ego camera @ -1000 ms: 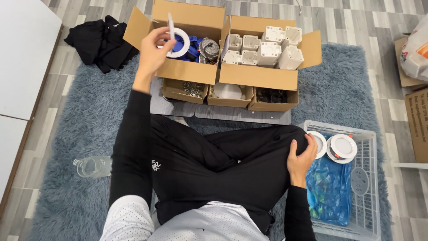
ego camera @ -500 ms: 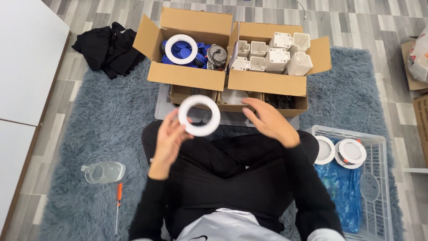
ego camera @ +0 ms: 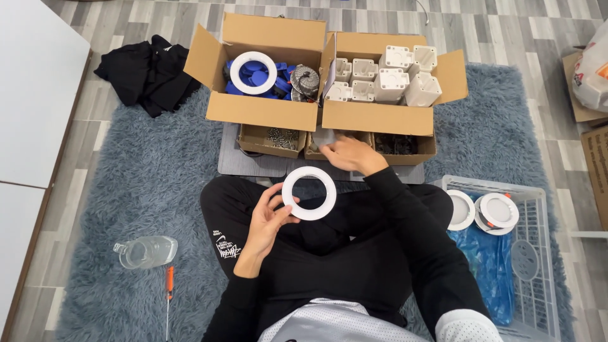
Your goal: Assembling circular LED light fixtures by snapping the light unit into the mounting ring and placing them in a crate.
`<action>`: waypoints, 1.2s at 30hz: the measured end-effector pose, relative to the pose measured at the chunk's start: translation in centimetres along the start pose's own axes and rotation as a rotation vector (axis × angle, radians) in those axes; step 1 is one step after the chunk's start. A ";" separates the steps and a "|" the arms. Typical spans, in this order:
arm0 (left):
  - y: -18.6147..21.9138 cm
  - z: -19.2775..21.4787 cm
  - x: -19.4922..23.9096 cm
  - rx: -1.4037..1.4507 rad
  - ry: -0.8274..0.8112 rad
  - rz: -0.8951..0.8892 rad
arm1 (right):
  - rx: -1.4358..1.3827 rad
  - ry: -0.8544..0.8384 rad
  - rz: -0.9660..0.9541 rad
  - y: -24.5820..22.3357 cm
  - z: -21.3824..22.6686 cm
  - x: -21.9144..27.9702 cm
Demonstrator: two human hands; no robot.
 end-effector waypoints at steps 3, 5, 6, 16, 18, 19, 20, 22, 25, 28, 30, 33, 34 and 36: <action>0.6 -0.3 -0.2 -0.001 -0.002 -0.042 | 0.014 0.019 -0.005 0.7 -0.5 -0.7; 0.9 -0.5 -0.2 -0.004 0.004 -0.039 | 0.050 0.034 0.010 0.9 -0.9 -1.2; 1.1 -0.6 -0.2 -0.005 0.008 -0.038 | 0.088 0.051 0.025 1.0 -1.0 -1.5; 0.9 0.1 -0.2 -0.020 0.018 -0.031 | 0.118 0.463 0.396 1.5 -1.0 0.0; 1.1 0.2 -0.4 -0.024 0.023 -0.029 | 0.093 0.569 0.464 1.9 -0.6 0.7; 1.2 0.2 -0.4 -0.023 0.022 -0.027 | 0.093 0.569 0.461 1.7 -0.2 1.3; 1.4 0.1 -0.5 -0.026 0.024 -0.031 | 0.102 0.591 0.491 1.5 0.1 1.9; 1.6 0.1 -0.7 -0.028 0.029 -0.031 | 0.110 0.608 0.519 0.8 0.7 3.3; 2.4 -0.3 -1.3 -0.034 0.020 -0.055 | 0.175 0.682 0.551 -0.4 1.4 5.7; 3.9 -1.3 -2.9 -0.122 0.019 -0.116 | 0.166 0.868 0.633 0.0 1.6 6.4; 4.7 -1.8 -3.9 -0.223 0.020 -0.166 | 0.092 1.064 0.708 2.2 0.6 5.4; 4.9 -2.3 -6.1 -0.293 0.028 -0.201 | -0.174 1.189 0.691 3.4 1.7 6.4; 4.6 -2.6 -7.1 -0.293 0.029 -0.200 | -0.174 1.187 0.689 4.0 2.1 6.6; 4.0 -3.1 -8.7 -0.342 0.024 -0.238 | -0.725 1.127 0.714 5.7 2.8 6.9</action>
Point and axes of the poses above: each hand's wrist, its own x-axis away from the middle knuckle, its own z-axis out of the back of the hand, y = z × x, the point moved 2 cm from there along -x, towards the middle knuckle, and after that the axes turned 11 degrees about -x, right-handed, at the moved point
